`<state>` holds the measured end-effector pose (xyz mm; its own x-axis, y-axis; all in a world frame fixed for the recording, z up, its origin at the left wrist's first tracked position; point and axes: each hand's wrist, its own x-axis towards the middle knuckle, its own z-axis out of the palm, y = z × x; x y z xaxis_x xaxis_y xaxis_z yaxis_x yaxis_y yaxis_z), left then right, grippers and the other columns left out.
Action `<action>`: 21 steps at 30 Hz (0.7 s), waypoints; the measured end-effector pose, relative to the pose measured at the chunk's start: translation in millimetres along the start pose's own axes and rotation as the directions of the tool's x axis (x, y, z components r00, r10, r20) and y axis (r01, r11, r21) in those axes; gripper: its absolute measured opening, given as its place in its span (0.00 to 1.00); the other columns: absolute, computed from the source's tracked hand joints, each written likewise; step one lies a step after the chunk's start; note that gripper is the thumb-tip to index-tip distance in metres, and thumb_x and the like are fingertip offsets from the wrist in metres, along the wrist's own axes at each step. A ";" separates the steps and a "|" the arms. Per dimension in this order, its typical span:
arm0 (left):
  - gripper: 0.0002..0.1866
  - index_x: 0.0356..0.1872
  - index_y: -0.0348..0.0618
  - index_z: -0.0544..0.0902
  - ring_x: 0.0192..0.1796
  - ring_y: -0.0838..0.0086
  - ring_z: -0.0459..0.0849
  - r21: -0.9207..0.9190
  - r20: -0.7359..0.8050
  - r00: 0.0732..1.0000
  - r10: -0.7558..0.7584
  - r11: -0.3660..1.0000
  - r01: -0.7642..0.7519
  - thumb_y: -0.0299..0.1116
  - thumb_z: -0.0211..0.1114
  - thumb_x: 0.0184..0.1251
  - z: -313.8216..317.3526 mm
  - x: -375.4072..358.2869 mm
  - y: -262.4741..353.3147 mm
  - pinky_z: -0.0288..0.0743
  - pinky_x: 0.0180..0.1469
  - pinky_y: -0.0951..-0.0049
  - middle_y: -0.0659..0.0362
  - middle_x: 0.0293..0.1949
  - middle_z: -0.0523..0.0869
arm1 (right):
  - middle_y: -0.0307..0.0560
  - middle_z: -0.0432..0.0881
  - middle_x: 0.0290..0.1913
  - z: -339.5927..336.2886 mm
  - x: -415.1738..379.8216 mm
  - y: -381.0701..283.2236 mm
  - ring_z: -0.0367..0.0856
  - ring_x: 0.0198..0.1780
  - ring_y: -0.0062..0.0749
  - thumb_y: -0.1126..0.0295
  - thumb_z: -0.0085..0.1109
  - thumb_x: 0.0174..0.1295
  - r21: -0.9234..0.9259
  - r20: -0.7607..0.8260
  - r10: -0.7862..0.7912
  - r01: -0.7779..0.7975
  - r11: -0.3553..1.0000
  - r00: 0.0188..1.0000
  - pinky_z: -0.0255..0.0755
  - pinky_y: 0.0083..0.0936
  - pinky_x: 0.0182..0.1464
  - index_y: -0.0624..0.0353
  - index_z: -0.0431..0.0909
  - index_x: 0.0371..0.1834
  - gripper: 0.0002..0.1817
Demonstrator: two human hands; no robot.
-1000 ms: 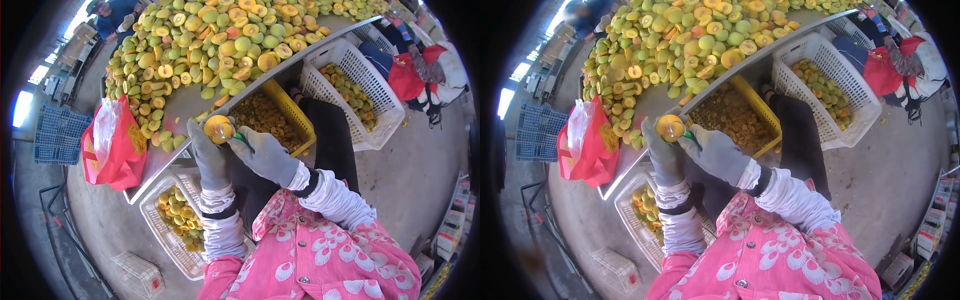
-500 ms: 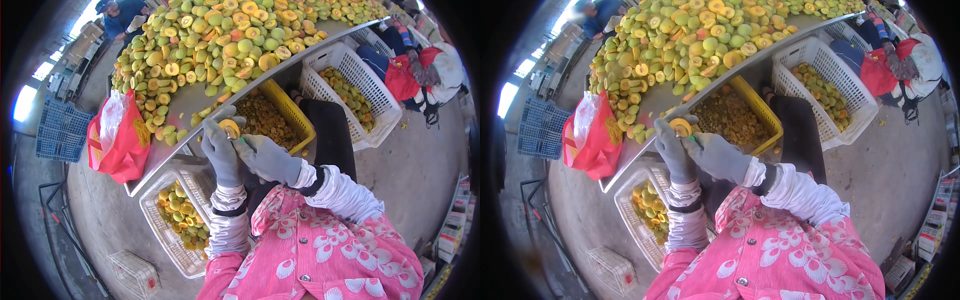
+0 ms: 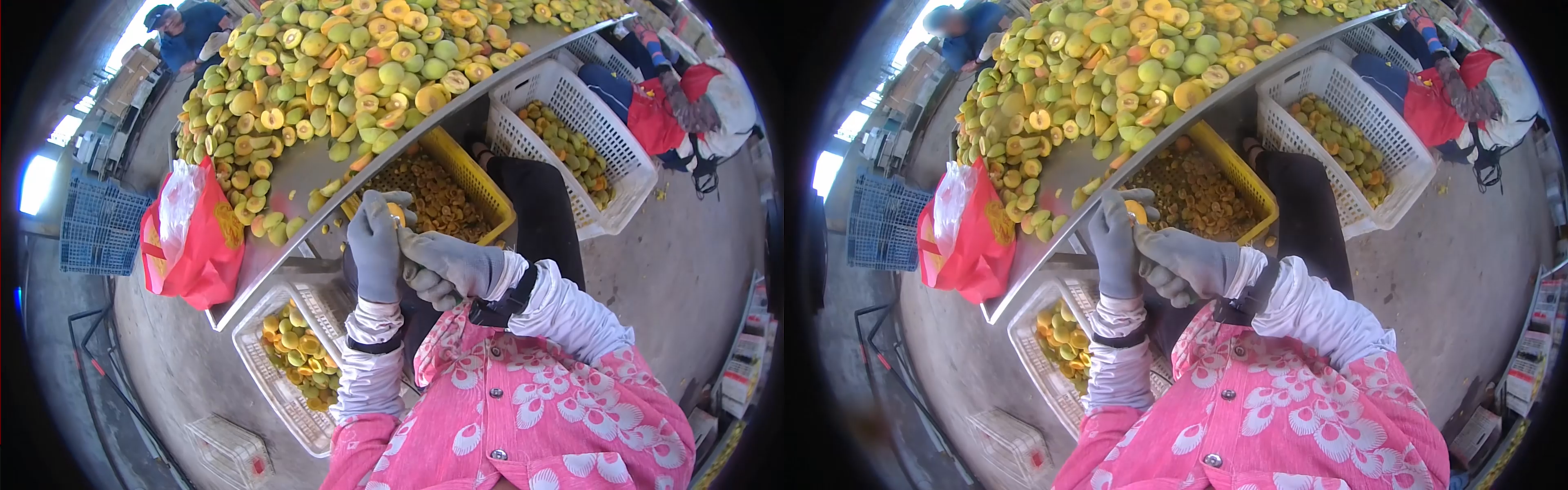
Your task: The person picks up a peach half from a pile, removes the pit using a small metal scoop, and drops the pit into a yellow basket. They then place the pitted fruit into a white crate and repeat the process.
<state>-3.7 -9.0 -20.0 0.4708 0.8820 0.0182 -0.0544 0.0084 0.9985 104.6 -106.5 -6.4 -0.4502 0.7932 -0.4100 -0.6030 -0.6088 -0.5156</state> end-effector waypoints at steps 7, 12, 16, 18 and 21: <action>0.27 0.42 0.34 0.83 0.30 0.77 0.81 -0.101 0.124 0.992 -0.014 0.995 0.027 0.49 0.43 0.82 9.4 6.3 3.2 0.75 0.34 0.78 0.55 0.29 0.85 | 0.23 0.54 0.17 -23.2 7.5 2.3 0.48 0.13 0.09 0.35 0.37 0.74 0.255 0.221 -0.007 -0.051 0.966 0.975 0.42 0.11 0.12 0.47 0.66 0.31 0.28; 0.31 0.48 0.33 0.80 0.35 0.75 0.81 -0.258 -0.020 0.998 -0.067 0.964 0.060 0.55 0.42 0.80 9.0 21.0 -22.9 0.76 0.36 0.75 0.54 0.35 0.86 | 0.24 0.55 0.17 -28.0 6.4 3.1 0.48 0.13 0.09 0.36 0.38 0.74 0.259 0.298 -0.169 0.091 0.961 0.939 0.40 0.10 0.11 0.47 0.66 0.32 0.27; 0.25 0.50 0.34 0.79 0.31 0.78 0.79 -0.524 -0.169 0.959 -0.229 0.845 0.110 0.49 0.45 0.80 -9.2 21.9 -26.5 0.71 0.29 0.84 0.54 0.39 0.84 | 0.25 0.57 0.17 -39.0 12.9 5.3 0.51 0.14 0.10 0.38 0.43 0.75 0.322 0.165 -0.195 0.134 0.937 0.967 0.47 0.12 0.13 0.49 0.67 0.31 0.26; 0.26 0.60 0.35 0.75 0.30 0.78 0.78 -0.420 -0.028 0.982 -0.188 0.894 0.159 0.49 0.46 0.80 -28.2 22.9 -24.3 0.67 0.23 0.85 0.54 0.43 0.83 | 0.27 0.62 0.17 -41.8 24.0 0.9 0.56 0.14 0.13 0.40 0.47 0.74 -0.167 -0.350 -0.225 0.176 0.970 0.909 0.54 0.16 0.16 0.51 0.69 0.30 0.26; 0.30 0.76 0.42 0.57 0.33 0.77 0.81 -0.516 -0.112 0.978 -0.175 0.852 0.093 0.48 0.45 0.81 -42.4 19.6 -30.7 0.67 0.20 0.85 0.53 0.45 0.82 | 0.32 0.67 0.17 -43.1 41.6 8.7 0.60 0.13 0.18 0.40 0.49 0.71 -0.372 -0.507 -0.327 0.140 0.918 0.798 0.59 0.21 0.17 0.55 0.72 0.29 0.28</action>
<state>-30.1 28.0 -52.5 0.3715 0.9141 -0.1624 -0.4567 0.3322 0.8253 109.0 -79.5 -60.4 0.1719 0.8240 -0.5399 -0.3711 -0.4535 -0.8103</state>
